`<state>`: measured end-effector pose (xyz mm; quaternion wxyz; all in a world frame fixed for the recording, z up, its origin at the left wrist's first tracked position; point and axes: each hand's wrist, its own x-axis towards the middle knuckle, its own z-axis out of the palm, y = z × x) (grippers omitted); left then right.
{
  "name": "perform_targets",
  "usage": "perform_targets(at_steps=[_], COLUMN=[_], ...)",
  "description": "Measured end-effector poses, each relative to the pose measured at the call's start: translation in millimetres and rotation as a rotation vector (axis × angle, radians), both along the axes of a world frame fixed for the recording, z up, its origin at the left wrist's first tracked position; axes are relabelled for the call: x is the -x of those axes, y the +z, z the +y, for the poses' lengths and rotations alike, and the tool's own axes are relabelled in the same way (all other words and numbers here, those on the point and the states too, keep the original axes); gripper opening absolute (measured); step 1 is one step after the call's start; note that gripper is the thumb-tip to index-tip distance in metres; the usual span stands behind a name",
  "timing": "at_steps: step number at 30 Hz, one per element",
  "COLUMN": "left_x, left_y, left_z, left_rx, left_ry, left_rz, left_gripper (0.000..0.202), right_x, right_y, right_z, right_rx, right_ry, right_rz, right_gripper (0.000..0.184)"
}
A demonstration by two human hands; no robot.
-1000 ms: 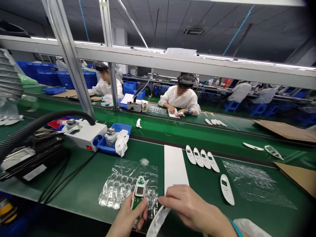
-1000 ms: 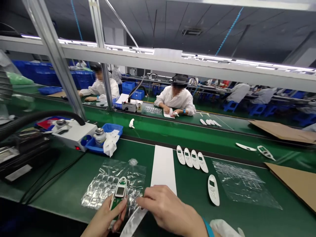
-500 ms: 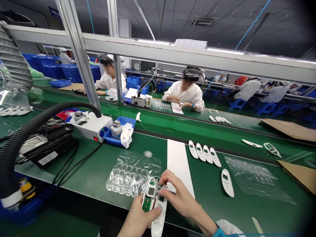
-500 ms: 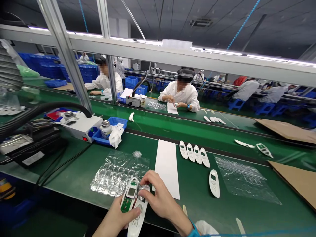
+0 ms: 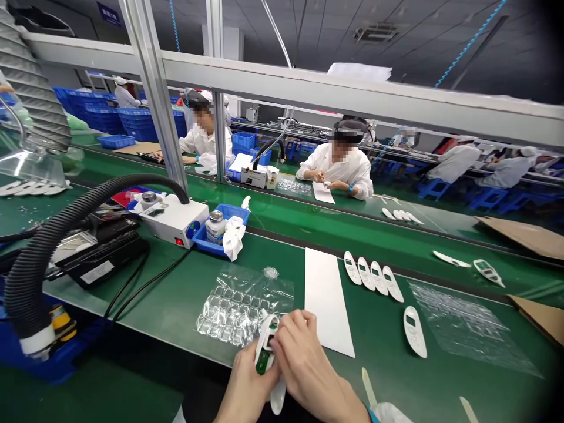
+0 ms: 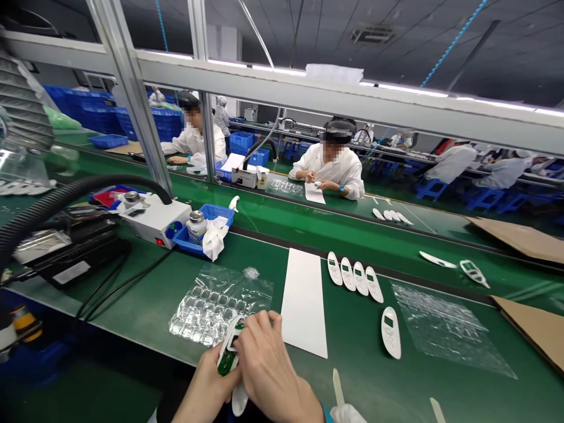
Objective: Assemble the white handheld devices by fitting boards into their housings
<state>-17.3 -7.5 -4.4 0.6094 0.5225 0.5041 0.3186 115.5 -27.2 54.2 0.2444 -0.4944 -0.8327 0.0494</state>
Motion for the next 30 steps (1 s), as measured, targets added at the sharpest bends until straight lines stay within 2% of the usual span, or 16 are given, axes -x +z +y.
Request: perform_targets(at_steps=[3,5,7,10,13,17,23,30], left_x=[9,16,22,29,33,41,57,61], left_y=[-4.7,-7.5,-8.1,-4.0,2.7,6.5,-2.5,-10.2], left_z=[8,13,15,14,11,9,7,6], left_rx=[0.089,0.130,0.152,0.191,0.235,0.259,0.242,0.207], left_ry=[0.098,0.159,0.192,0.216,0.243,0.285,0.373,0.355], left_rz=[-0.099,-0.114,-0.117,-0.148,-0.178,-0.198,-0.172,-0.155], left_gripper=[0.022,0.030,0.035,0.041,0.045,0.045,0.045,0.042], right_x=[1,-6,-17,-31,-36,-35,-23,-12], right_y=[7.3,3.3,-9.9,-37.7,-57.5,-63.3,-70.8,-85.1], right_z=[17,51,95,153,177,163,116,89], right_rx=[0.023,0.096,0.222,0.296,0.285,0.243,0.324,0.292], right_ry=[0.093,-0.016,-0.202,-0.291,-0.349,-0.378,-0.221,-0.318], right_rz=[0.073,0.145,0.144,0.104,0.064,0.091,0.162,0.211], right_gripper=[0.020,0.022,0.026,0.026,0.027,0.021,0.017,0.015])
